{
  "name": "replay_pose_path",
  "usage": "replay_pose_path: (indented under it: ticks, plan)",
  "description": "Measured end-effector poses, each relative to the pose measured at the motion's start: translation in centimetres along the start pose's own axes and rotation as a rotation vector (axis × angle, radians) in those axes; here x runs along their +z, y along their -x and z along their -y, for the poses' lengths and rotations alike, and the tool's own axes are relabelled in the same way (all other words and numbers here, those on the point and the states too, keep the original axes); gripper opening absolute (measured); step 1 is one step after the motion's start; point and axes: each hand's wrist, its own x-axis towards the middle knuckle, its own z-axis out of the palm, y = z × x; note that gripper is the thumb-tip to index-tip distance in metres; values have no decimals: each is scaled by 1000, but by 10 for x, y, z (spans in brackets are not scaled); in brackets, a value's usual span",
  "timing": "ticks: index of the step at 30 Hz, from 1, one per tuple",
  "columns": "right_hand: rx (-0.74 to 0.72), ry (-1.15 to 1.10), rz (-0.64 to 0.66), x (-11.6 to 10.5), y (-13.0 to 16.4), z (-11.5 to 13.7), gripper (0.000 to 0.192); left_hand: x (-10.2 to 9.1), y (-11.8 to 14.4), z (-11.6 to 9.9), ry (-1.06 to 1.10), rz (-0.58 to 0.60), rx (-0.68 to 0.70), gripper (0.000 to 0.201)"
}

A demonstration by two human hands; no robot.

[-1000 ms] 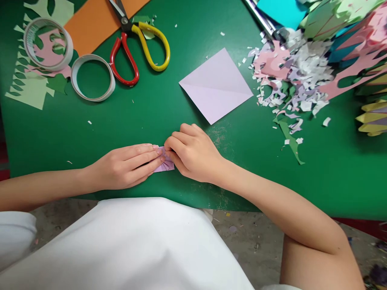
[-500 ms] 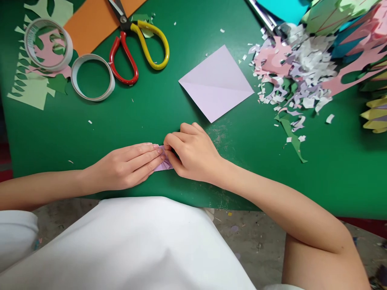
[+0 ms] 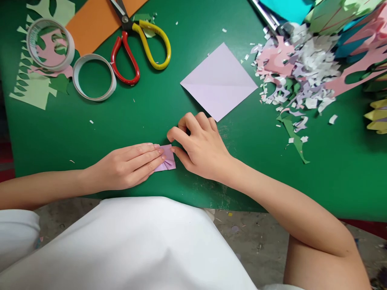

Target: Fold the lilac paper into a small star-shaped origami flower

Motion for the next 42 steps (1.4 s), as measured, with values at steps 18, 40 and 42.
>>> replay_pose_path:
  ticks: [18,40,42]
  plan:
    - [-38,61,-19,7,10,20,18,1,-3,11,-24,-112,-56,13]
    - [55,-215,-83,5,3,19,6,1,0,17,148,-78,-62,10]
    - [57,-220,-81,5,3,19,6,2,1,16,182,-76,-89,4]
